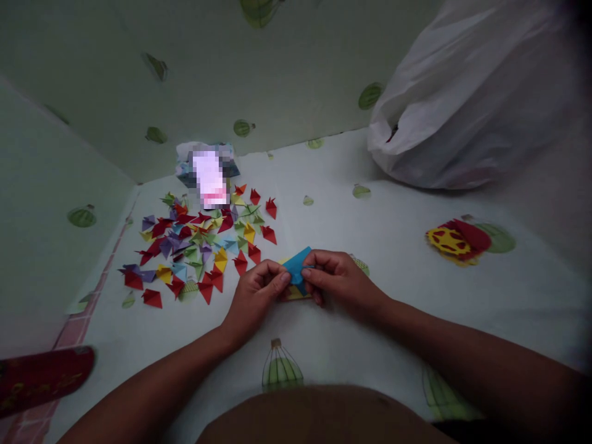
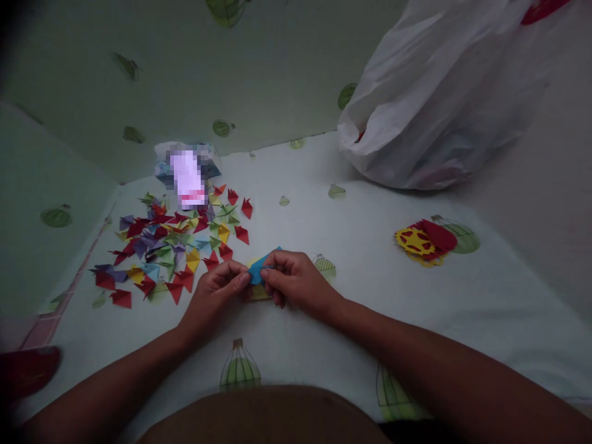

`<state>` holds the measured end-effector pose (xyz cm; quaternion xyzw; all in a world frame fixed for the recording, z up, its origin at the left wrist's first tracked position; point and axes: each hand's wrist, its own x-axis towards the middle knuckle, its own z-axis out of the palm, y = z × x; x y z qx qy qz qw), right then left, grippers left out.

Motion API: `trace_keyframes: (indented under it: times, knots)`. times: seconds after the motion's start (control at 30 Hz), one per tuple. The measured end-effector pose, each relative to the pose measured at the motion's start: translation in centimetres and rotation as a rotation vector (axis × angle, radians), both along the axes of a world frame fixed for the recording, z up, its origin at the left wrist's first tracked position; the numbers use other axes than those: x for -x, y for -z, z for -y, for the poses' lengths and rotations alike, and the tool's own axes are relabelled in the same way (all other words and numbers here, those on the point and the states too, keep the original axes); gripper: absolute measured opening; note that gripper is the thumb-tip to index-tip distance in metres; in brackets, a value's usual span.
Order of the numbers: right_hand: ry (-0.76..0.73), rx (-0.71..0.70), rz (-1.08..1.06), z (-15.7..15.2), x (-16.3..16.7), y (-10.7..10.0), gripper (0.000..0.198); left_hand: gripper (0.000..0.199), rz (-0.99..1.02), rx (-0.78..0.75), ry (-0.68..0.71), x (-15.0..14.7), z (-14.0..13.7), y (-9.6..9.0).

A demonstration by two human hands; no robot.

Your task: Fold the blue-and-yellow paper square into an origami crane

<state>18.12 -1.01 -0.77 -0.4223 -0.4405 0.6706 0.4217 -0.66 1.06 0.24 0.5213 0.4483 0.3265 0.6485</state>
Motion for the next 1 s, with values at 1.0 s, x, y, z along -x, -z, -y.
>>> trace_keyframes:
  times: [1.0]
  knots:
    - [-0.081,-0.073,-0.004,0.05,0.18,0.12,0.019,0.009,-0.267,-0.412,-0.039,-0.05,0.60,-0.36]
